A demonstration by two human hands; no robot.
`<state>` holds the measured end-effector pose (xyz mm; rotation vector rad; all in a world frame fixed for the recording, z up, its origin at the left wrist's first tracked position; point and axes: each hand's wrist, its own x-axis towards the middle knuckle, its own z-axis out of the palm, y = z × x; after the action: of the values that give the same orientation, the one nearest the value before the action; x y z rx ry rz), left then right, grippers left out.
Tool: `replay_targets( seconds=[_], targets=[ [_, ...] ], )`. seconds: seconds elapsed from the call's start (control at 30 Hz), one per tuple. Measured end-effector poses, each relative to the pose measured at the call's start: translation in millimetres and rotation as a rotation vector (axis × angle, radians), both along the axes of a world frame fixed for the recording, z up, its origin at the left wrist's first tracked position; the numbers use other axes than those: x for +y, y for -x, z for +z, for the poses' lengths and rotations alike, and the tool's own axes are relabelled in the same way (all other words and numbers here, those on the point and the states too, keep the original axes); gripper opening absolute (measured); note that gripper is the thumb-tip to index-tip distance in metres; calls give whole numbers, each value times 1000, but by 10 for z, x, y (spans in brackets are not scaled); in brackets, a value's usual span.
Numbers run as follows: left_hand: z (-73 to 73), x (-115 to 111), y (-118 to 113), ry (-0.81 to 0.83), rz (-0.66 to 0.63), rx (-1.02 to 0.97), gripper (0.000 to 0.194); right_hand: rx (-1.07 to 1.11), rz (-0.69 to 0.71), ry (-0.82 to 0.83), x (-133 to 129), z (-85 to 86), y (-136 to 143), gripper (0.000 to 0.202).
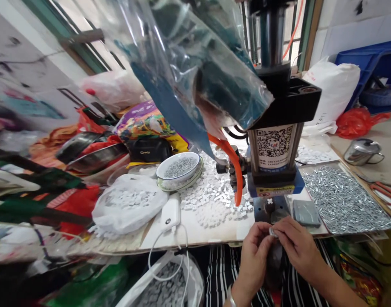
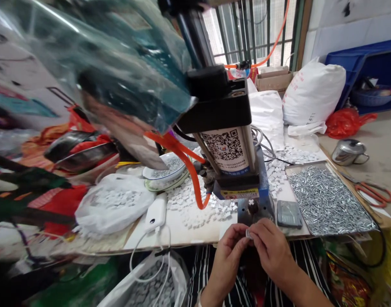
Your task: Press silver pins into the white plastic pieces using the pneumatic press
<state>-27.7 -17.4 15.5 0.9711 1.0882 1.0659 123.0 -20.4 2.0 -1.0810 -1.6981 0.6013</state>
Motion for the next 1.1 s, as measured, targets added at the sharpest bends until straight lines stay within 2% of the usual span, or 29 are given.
replay_targets(
  seconds=[0.17, 0.33, 0.53, 0.67, 0.77, 0.83, 0.93, 1.1],
  targets=[
    [5, -87, -125, 27, 51, -90, 16, -109, 20, -90, -106, -126, -165, 30],
    [-42, -179, -195, 66, 79, -189, 16, -208, 78, -104, -143, -329, -335, 27],
    [-97, -158, -135, 173, -43, -213, 39, -283, 71, -133, -165, -436, -327, 33],
    [-225, -161, -178, 268, -115, -219, 50, -384, 121, -208, -167, -502, -432, 38],
    [-360, -196, -257, 288, -95, -248, 53, -426, 198, -250, -146, -587, -560, 37],
    [-429, -215, -300, 276, -56, -253, 50, -422, 241, -254, -126, -632, -604, 35],
    [-461, -228, -321, 249, 3, -214, 38, -408, 235, -254, -119, -637, -562, 33],
    [-401, -191, -277, 194, 72, -68, 19, -363, 138, -268, -136, -484, -331, 31]
  ],
)
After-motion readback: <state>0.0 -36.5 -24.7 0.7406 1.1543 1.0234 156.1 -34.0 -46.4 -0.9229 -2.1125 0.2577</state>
